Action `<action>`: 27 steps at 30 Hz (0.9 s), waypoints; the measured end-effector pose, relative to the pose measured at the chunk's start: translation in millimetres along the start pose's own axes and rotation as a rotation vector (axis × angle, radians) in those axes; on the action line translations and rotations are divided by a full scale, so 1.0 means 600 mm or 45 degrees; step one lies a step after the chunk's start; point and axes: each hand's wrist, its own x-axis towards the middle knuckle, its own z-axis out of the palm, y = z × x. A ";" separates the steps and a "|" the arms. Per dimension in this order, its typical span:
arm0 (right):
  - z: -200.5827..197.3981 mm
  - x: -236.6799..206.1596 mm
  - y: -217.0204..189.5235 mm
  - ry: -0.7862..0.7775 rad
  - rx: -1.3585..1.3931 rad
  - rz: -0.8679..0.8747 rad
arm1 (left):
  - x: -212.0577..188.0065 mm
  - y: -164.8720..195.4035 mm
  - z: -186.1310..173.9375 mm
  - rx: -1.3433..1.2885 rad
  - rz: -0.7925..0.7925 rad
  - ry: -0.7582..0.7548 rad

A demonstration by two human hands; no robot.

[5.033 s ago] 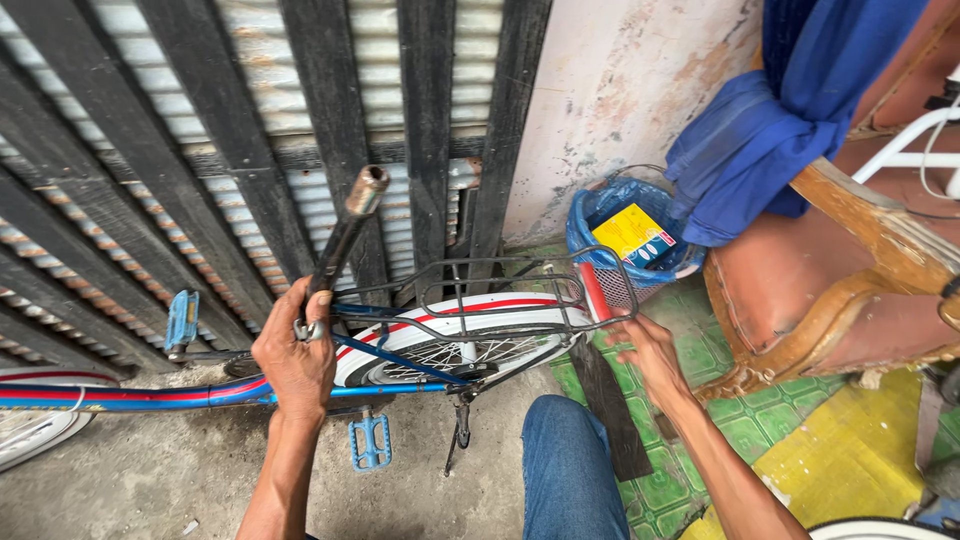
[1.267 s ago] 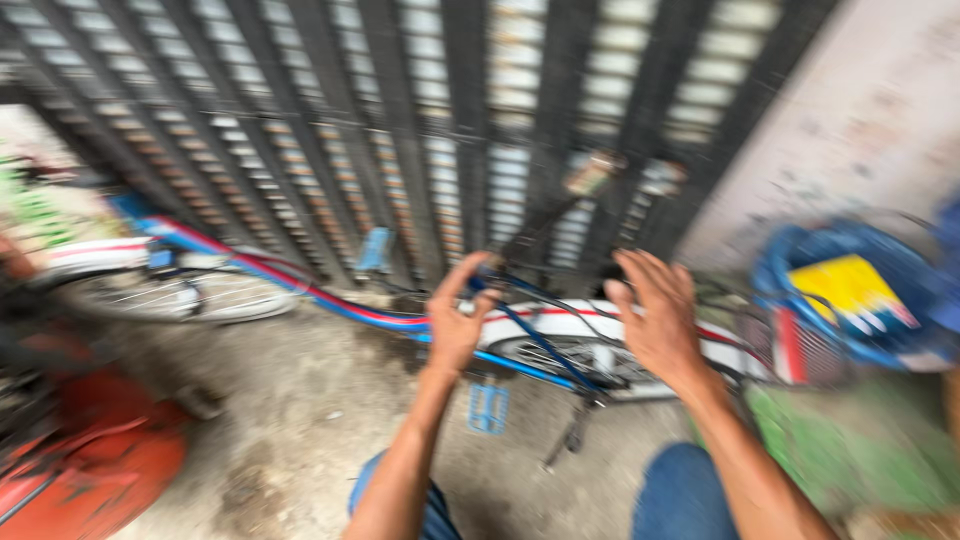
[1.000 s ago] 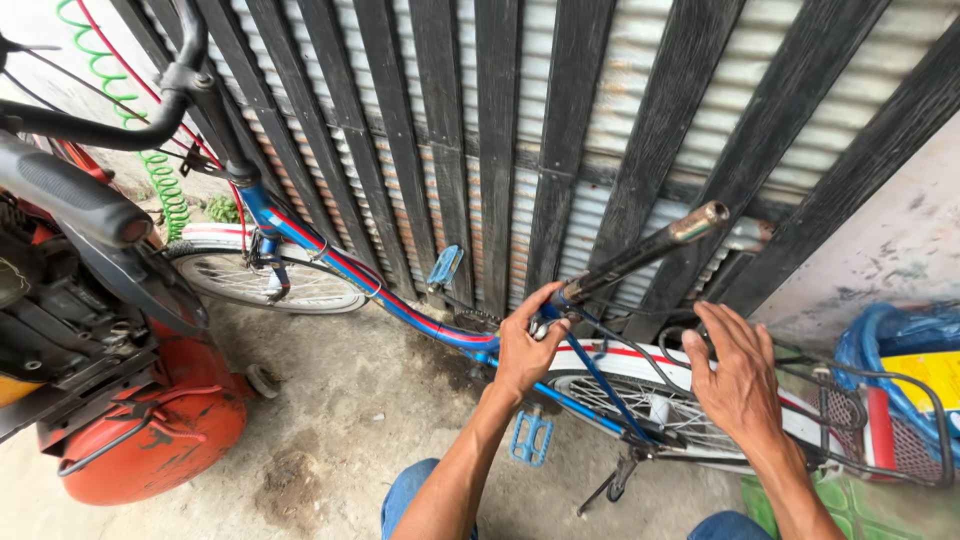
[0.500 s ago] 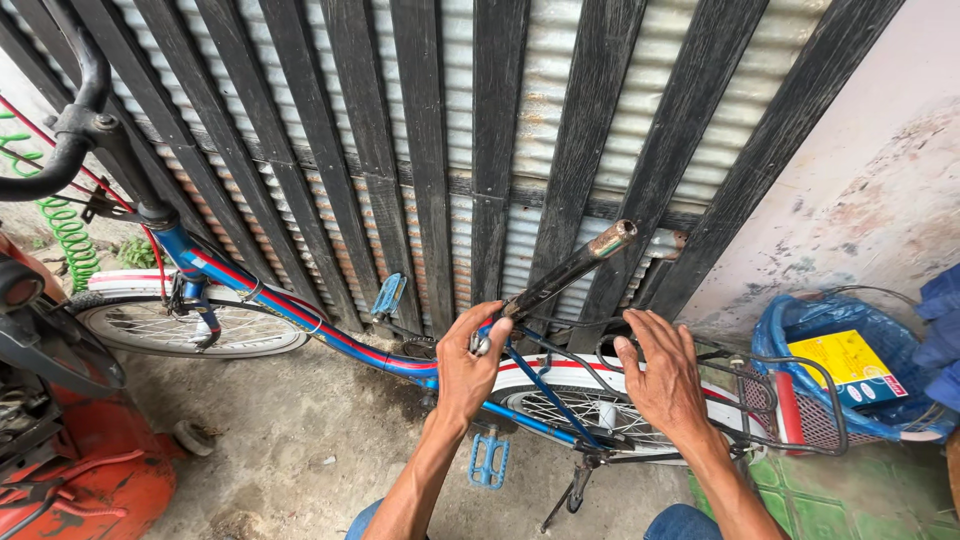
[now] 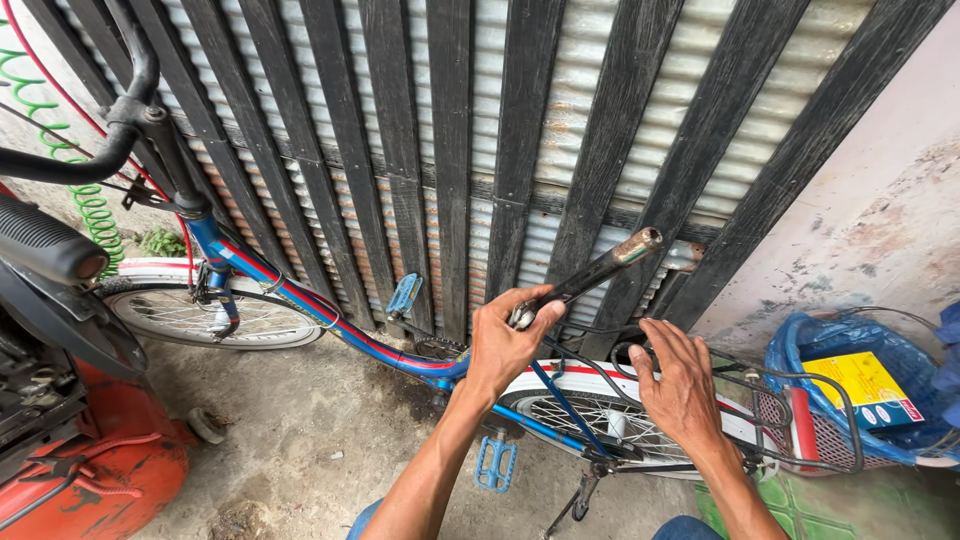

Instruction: The person uses a wrench to tighten a bolt on the rear rack of a bicycle. They then stand up, walk across the workshop, and pick up another wrench from a tool box.

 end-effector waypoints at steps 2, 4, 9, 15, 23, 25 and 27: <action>0.002 0.000 0.002 0.006 -0.009 0.000 | 0.002 -0.002 0.006 -0.039 -0.049 0.019; 0.006 0.001 0.002 0.016 -0.010 -0.003 | 0.002 -0.002 0.011 -0.117 -0.039 0.061; 0.007 0.002 -0.001 -0.005 0.000 0.019 | -0.002 0.001 0.004 -0.084 -0.072 0.031; 0.005 0.002 -0.004 0.007 -0.005 0.004 | -0.007 -0.003 0.007 -0.079 0.002 0.070; 0.003 0.000 0.000 0.018 -0.020 -0.015 | -0.007 -0.028 0.027 -0.088 -0.020 0.097; 0.004 0.000 -0.001 0.041 0.003 -0.030 | -0.009 -0.027 0.027 -0.132 0.216 0.178; 0.008 0.002 -0.003 0.021 -0.022 -0.022 | -0.012 -0.020 0.023 -0.129 0.096 0.148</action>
